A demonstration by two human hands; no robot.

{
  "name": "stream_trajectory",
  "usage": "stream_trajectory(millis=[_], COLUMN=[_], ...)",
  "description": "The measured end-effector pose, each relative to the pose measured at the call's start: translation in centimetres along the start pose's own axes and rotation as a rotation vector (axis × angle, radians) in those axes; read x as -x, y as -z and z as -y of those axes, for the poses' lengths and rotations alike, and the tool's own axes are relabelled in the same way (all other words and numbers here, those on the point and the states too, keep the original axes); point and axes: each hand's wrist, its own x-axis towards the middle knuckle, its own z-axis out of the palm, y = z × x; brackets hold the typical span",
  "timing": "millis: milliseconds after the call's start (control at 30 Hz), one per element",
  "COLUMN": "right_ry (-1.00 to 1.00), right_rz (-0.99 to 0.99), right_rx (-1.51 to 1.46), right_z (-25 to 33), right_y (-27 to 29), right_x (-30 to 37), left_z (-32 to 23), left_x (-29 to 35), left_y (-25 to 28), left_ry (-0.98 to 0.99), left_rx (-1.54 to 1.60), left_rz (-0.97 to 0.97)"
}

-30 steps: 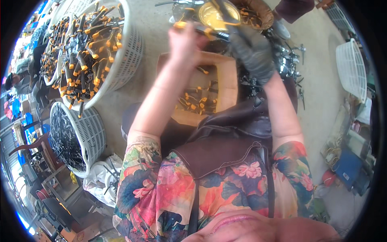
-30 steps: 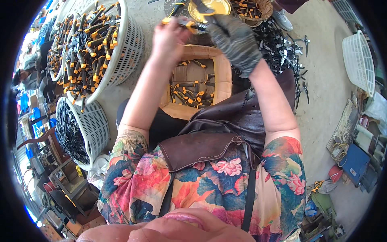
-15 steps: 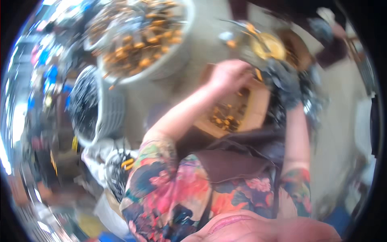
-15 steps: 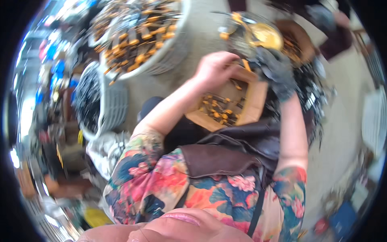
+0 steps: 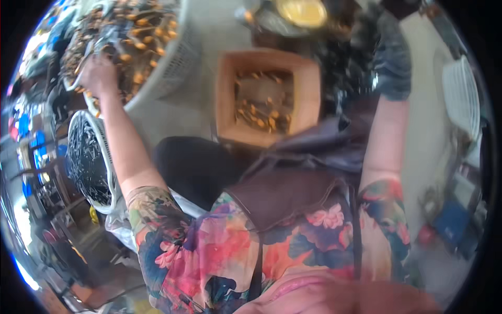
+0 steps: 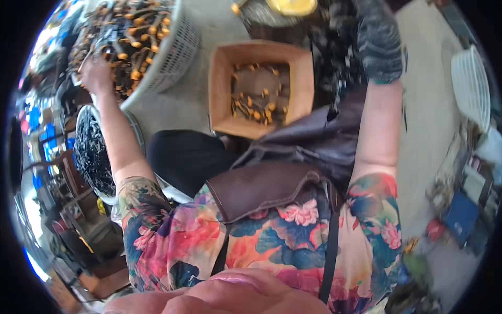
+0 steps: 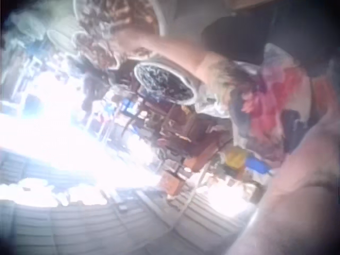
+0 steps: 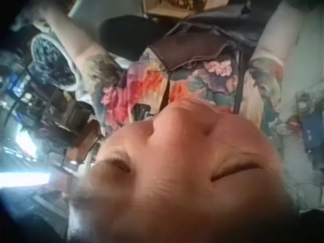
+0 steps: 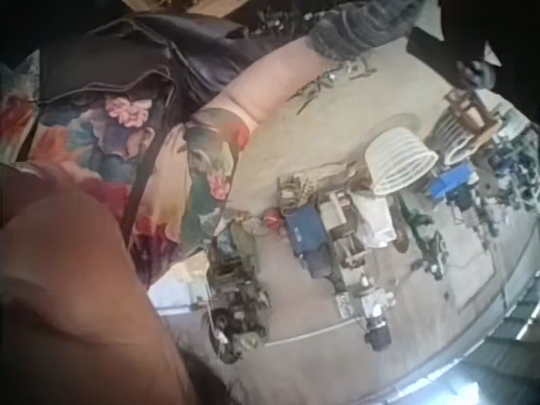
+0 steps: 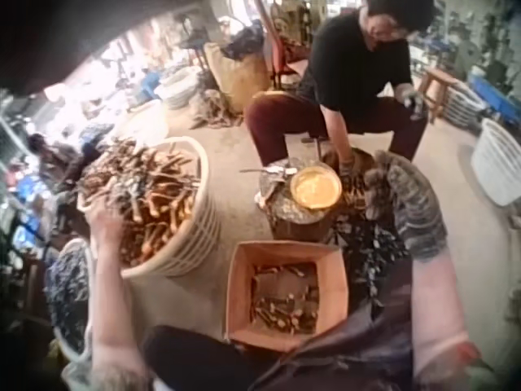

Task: The person assembles tools by taking handle grips from a box, fitting them onto metal handles, and placing the assembled tools into a basket.

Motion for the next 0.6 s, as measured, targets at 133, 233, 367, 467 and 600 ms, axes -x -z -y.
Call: stream_trajectory(millis=[133,233,367,467,600], right_ry=[0.235,0.201,0.309,0.311,0.392], right_rz=[-0.093,-0.108,-0.044,0.009,-0.012], right_rx=[0.142,0.189,0.183,0.08,0.293], right_z=[1.2,0.4,1.1,-1.7,-1.2], right_y=[0.6,2.5,2.5,3.3,5.5], right_x=[2.0,2.5,3.5,2.5,3.5], left_z=[-12.9,-25.0,-30.5,-30.1,-34.3], left_x=[3.2,14.2,28.7,35.0,35.9], left_y=[4.4,2.2,-5.3,-10.8,-10.9], left_ry=[-0.276,-0.26,-0.392,0.824,0.329], left_rx=[0.533,0.891,0.748,0.891,0.605], left_rz=[0.145,0.87,1.181,1.616,1.484])
